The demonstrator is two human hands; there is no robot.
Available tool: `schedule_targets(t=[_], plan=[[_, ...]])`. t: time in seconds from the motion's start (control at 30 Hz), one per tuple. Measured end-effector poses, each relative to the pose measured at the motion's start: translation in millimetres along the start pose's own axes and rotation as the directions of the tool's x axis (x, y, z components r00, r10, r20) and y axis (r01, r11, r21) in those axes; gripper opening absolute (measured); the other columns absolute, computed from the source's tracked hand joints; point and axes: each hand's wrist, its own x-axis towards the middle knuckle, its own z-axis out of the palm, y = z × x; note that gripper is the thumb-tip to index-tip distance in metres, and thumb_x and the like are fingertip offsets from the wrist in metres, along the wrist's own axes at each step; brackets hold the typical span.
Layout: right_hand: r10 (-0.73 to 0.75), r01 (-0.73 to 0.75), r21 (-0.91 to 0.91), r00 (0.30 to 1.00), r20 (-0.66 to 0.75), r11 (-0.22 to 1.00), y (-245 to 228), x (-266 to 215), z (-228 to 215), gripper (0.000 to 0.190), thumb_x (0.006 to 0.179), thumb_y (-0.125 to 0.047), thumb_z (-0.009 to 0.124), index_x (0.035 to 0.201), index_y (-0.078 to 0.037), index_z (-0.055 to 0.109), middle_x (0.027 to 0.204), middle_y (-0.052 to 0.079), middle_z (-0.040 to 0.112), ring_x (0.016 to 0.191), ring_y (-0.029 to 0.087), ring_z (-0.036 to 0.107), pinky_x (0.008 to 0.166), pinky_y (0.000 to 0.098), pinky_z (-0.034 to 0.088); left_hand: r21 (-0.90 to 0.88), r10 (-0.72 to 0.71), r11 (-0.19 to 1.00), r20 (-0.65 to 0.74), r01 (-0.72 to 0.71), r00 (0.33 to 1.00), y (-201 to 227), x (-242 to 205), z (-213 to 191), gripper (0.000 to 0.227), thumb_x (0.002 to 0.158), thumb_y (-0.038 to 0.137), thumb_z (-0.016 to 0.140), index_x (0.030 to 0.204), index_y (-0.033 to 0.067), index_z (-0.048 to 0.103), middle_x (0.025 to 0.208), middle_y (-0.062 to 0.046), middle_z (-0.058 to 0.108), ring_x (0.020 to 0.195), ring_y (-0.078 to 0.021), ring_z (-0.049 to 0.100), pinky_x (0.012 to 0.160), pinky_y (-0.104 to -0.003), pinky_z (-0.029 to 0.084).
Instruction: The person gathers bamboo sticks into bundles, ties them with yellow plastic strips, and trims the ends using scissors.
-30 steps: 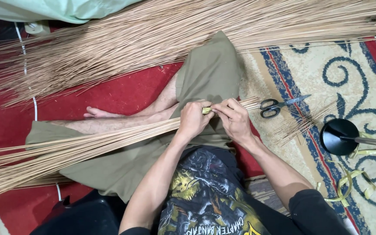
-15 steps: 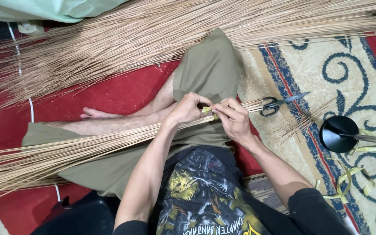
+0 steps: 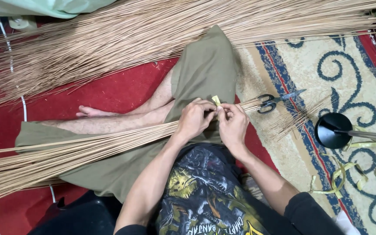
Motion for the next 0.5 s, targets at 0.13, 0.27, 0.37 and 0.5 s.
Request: schedule_targets(t=[0.13,0.27,0.37,0.5], plan=[[0.139,-0.134,0.155,0.99,-0.026,0.979,-4,-7,6,0.016,0.091,0.0,0.068,0.107,0.005,0.071,0.079,0.015,0.071,0.061,0.019,0.07,0.057,0.0336,0.056,0.071,0.082,0.994,-0.054,-0.078,0.995,2,-8,4,0.015,0.086,0.013,0.074,0.098,0.0195,0.08,0.1,0.006,0.078,0.096,-0.0181,0.069,0.082,-0.036,0.06],[0.056,-0.053,0.062,0.997,-0.049,0.997,3,-8,4,0.007,0.092,-0.004,0.073,0.098,-0.002,0.075,0.077,0.01,0.071,0.061,0.018,0.072,0.054,0.0306,0.058,0.09,0.168,0.983,-0.111,-0.159,0.98,-1,-12,9,0.011,0.087,0.013,0.073,0.096,0.0153,0.079,0.096,0.0,0.078,0.091,-0.0223,0.07,0.082,-0.033,0.058],[-0.13,0.128,-0.113,0.991,-0.008,0.985,-1,-10,-4,0.005,0.095,-0.007,0.074,0.098,-0.005,0.078,0.08,0.009,0.068,0.07,0.026,0.073,0.061,0.0365,0.059,0.095,0.184,0.98,-0.136,-0.172,0.973,-5,-14,14,0.011,0.087,0.013,0.074,0.096,0.0149,0.079,0.095,0.0,0.078,0.09,-0.0226,0.07,0.081,-0.033,0.058],[-0.214,0.233,-0.128,0.965,0.151,0.964,-5,-9,-16,0.012,0.097,-0.006,0.07,0.104,-0.001,0.078,0.085,0.016,0.068,0.081,0.035,0.073,0.069,0.0422,0.059,0.14,0.216,0.971,-0.16,-0.195,0.963,1,-17,12,0.01,0.087,0.013,0.074,0.095,0.0137,0.079,0.094,-0.001,0.078,0.089,-0.0232,0.07,0.079,-0.033,0.057]])
